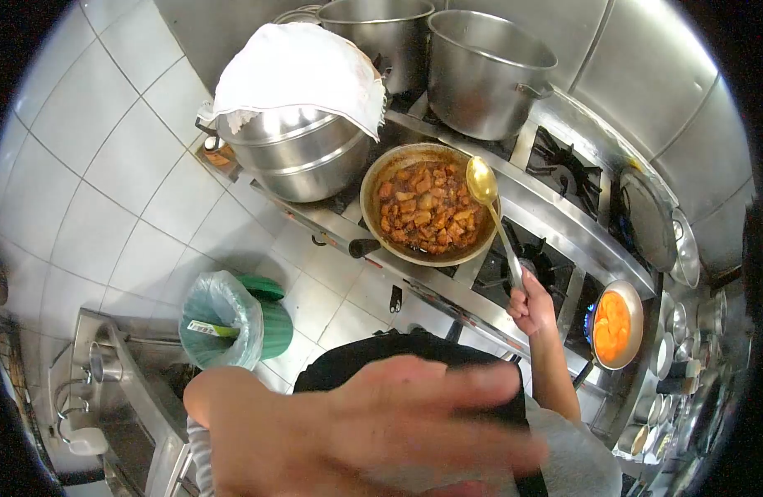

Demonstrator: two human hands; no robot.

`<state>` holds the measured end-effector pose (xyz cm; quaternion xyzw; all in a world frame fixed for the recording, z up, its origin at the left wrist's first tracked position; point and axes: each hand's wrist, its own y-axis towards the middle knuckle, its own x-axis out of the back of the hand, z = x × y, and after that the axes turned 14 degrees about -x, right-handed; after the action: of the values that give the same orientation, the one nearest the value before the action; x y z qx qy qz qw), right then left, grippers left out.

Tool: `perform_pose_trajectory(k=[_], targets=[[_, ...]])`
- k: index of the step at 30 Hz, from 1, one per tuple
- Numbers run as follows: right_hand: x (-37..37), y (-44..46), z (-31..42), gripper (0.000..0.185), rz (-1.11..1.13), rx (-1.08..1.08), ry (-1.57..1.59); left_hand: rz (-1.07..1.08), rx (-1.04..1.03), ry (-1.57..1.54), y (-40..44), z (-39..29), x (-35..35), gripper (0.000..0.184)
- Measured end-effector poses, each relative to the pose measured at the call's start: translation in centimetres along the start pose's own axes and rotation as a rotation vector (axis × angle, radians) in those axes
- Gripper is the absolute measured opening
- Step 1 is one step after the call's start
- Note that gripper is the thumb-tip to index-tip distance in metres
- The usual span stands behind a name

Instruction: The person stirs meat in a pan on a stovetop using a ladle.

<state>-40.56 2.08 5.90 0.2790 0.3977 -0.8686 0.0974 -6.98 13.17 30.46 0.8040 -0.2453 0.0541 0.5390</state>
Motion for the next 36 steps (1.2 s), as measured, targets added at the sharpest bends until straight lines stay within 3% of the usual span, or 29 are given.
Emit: perform_pose_trajectory(k=[3, 5, 7, 8, 9, 13, 14, 20, 26, 31, 34, 36], targets=[[-1.1, 0.6, 0.4, 0.022, 0.020, 0.104, -0.037, -0.237, -0.249, 0.574, -2.0, 0.2, -0.8, 0.085], [-1.6, 1.0, 0.1, 0.017, 0.122, 0.169, -0.065, -0.187, -0.202, 0.897, -3.2, -1.4, 0.0, 0.065], [-2.4, 1.8, -0.2, 0.018, -0.046, 0.126, -0.256, -0.098, 0.021, 1.135, -5.1, -2.9, 1.6, 0.040], [-2.5, 2.2, -0.5, 0.019, -0.133, 0.101, -0.349, -0.140, 0.129, 1.253, -6.6, -2.9, 1.5, 0.037], [-1.6, 3.0, -0.5, 0.022, -0.095, 0.073, -0.378, -0.167, 0.236, 1.276, -8.8, -3.0, 1.8, 0.026], [0.9, 6.3, -1.4, 0.023, -0.672, 0.447, -1.103, -0.317, 0.691, 1.275, -18.3, -3.1, 1.0, 0.009], [0.9, 5.8, -1.4, 0.025, -0.718, 0.469, -1.185, -0.375, 0.797, 1.237, -20.5, -2.9, 0.5, 0.007], [-1.0, 1.1, -0.5, 0.034, -0.912, 0.453, -1.657, -0.406, 1.013, 1.101, -28.6, -1.3, -1.2, 0.008], [-2.4, 7.8, -1.0, 0.030, -0.958, 0.286, -1.750, -0.337, 0.926, 1.065, -30.1, 1.6, -1.2, 0.013], [-5.5, 6.5, 1.1, 0.029, -1.019, 0.336, -1.813, -0.334, 0.936, 0.933, -30.5, 5.4, -0.6, 0.036], [-7.6, 3.0, 1.8, 0.030, -1.001, 0.557, -1.877, -0.346, 0.982, 0.740, -29.5, 9.2, -0.6, 0.042], [-9.1, 4.1, 1.0, 0.033, -0.876, 0.653, -1.895, -0.242, 0.959, 0.724, -28.3, 12.9, -1.3, 0.050]])
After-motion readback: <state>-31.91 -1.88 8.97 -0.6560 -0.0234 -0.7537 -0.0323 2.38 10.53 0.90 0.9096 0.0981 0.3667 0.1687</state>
